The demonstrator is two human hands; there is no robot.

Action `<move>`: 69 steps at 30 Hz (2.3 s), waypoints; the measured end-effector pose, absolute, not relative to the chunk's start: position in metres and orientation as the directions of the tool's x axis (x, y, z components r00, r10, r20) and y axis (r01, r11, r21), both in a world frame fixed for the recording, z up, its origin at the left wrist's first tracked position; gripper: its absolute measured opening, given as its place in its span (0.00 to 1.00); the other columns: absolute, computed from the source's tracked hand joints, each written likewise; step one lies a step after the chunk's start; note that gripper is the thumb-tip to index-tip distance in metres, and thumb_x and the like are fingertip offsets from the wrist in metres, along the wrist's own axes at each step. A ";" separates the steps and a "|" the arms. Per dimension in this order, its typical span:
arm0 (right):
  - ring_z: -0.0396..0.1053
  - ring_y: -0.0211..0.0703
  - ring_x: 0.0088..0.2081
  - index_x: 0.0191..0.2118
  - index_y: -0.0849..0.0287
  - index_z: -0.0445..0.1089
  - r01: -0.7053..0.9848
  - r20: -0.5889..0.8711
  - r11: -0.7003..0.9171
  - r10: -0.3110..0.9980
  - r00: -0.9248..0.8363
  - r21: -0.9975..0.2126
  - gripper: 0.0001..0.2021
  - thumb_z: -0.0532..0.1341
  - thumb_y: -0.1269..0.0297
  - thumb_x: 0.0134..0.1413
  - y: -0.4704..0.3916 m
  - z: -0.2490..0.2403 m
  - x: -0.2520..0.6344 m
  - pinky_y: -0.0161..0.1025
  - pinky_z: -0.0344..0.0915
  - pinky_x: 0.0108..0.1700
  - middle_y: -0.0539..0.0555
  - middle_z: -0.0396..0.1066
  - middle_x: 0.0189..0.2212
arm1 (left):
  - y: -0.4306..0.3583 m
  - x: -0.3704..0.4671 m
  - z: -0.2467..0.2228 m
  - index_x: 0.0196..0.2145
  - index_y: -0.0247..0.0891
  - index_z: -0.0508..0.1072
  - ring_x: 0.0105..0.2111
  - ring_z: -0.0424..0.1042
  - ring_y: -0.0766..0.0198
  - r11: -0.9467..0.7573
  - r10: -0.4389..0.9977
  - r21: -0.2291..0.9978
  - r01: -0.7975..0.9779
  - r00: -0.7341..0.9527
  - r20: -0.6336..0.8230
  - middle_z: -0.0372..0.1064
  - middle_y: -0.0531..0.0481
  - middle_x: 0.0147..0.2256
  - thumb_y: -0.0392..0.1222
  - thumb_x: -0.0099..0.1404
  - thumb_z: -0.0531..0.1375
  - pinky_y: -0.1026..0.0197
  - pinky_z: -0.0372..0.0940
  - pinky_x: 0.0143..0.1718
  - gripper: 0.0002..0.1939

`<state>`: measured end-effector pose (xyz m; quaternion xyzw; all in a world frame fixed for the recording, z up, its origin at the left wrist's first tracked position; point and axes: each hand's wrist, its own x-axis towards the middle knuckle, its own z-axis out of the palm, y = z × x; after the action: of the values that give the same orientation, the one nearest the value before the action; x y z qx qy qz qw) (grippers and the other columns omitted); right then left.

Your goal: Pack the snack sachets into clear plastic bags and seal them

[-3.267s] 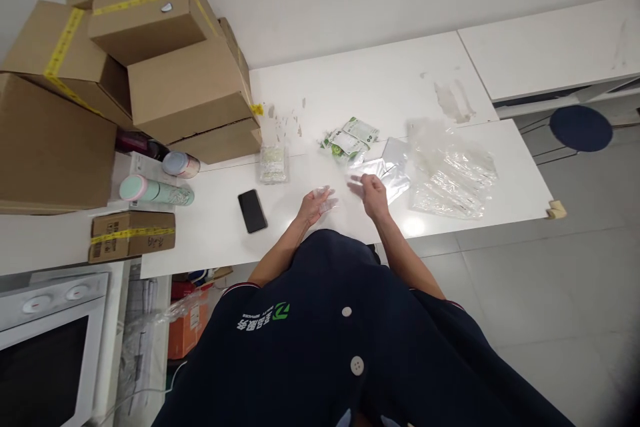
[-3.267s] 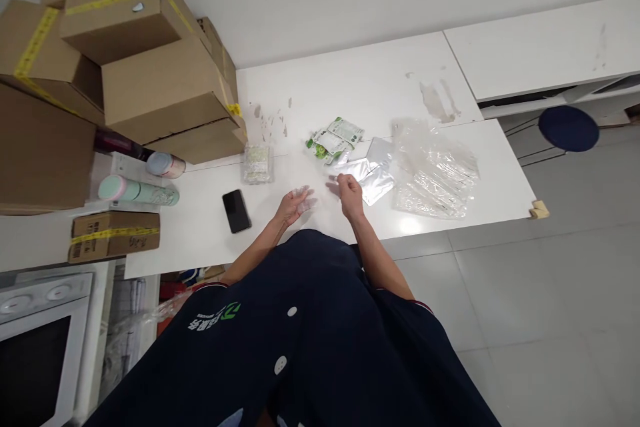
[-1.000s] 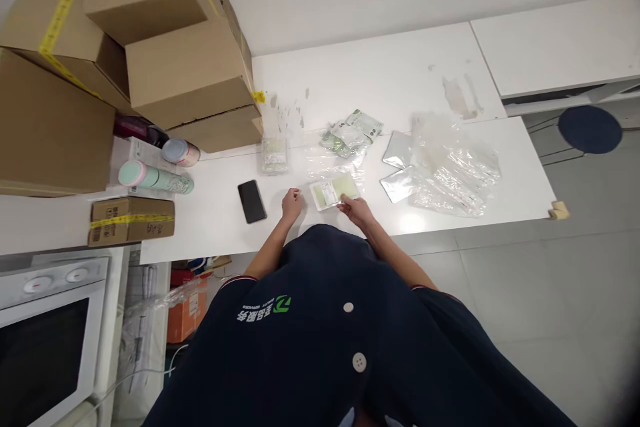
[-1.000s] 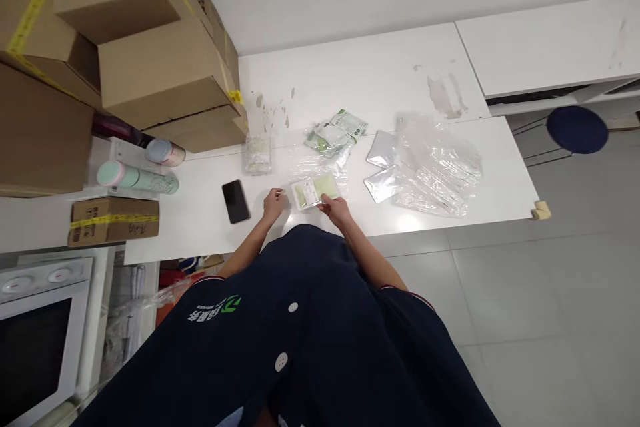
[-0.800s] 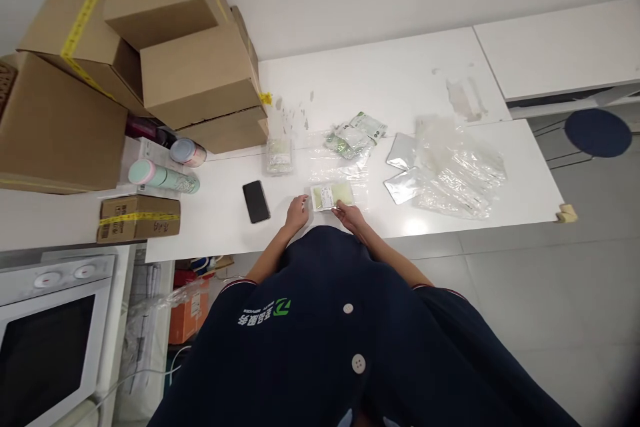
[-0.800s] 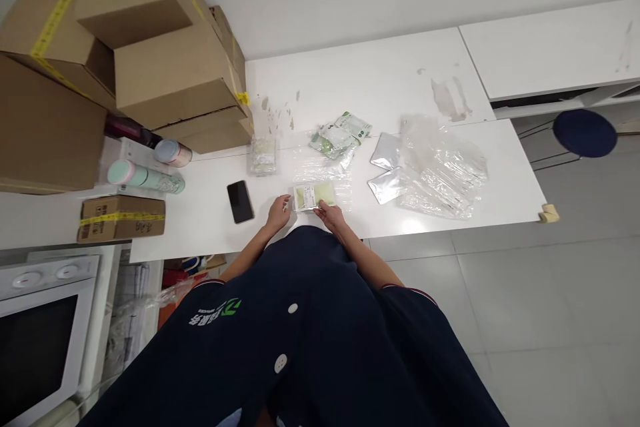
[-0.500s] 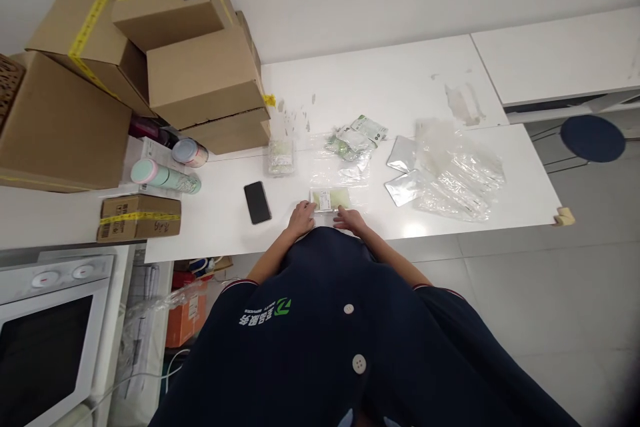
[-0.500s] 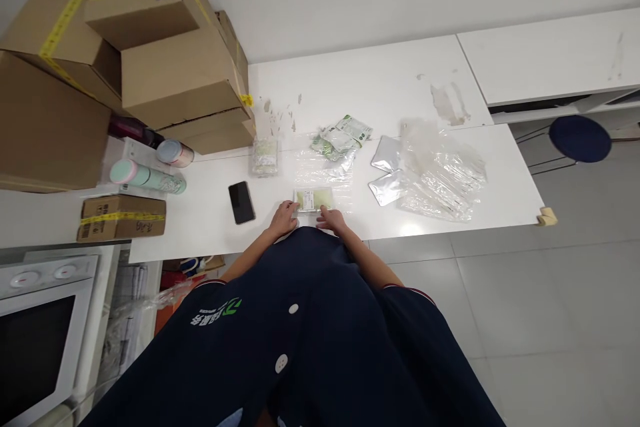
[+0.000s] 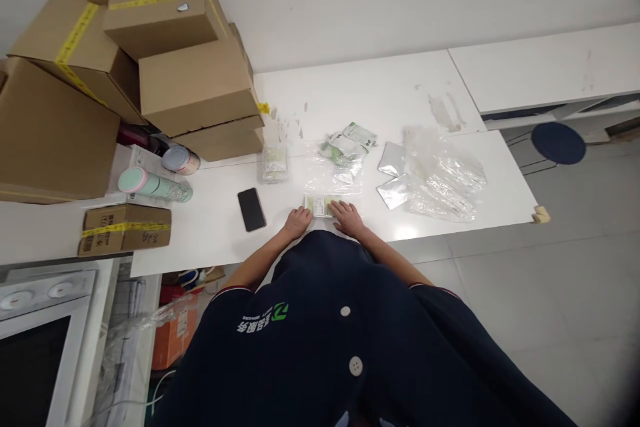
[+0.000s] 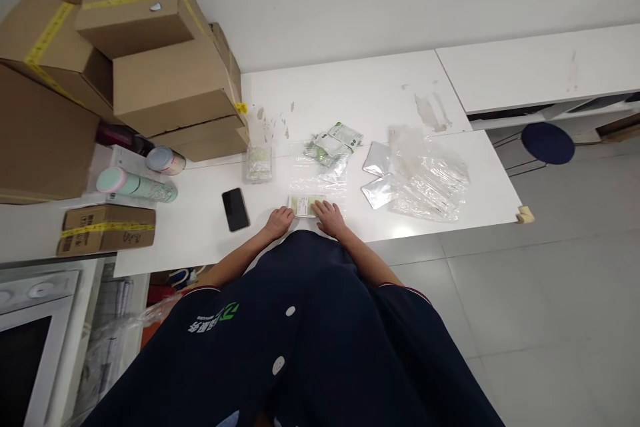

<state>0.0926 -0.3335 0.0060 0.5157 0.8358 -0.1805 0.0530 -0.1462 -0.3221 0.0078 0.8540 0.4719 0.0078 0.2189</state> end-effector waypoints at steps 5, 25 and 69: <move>0.63 0.51 0.57 0.63 0.58 0.59 0.860 -0.367 0.361 0.793 -0.486 -0.360 0.25 0.47 0.74 0.61 -0.326 0.026 0.103 0.45 0.59 0.56 0.58 0.63 0.60 | -0.324 -0.166 0.029 0.39 0.38 0.70 0.50 0.65 0.55 -0.429 0.811 0.544 0.721 0.573 -0.120 0.68 0.41 0.43 0.35 0.67 0.50 0.53 0.58 0.54 0.10; 0.39 0.59 0.68 0.68 0.59 0.47 0.867 -0.372 0.467 0.785 -0.496 -0.172 0.38 0.57 0.72 0.50 -0.276 0.004 0.075 0.59 0.42 0.64 0.59 0.40 0.69 | -0.254 -0.133 -0.005 0.51 0.37 0.68 0.51 0.64 0.53 0.118 0.986 0.494 0.862 -0.044 -0.159 0.64 0.38 0.49 0.34 0.65 0.51 0.53 0.59 0.52 0.17; 0.59 0.60 0.54 0.55 0.61 0.63 0.984 -0.439 0.063 0.889 -0.132 -0.169 0.19 0.52 0.75 0.58 -0.205 0.005 0.047 0.54 0.57 0.52 0.67 0.61 0.53 | -0.243 -0.113 0.018 0.55 0.35 0.62 0.55 0.62 0.47 0.164 0.941 0.223 0.961 -0.084 -0.328 0.63 0.32 0.53 0.46 0.68 0.51 0.48 0.56 0.52 0.20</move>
<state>0.0470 -0.2053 0.0048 0.6494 0.7207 -0.2163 0.1097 -0.1127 -0.2426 0.0179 0.6462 0.7358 -0.0249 0.2009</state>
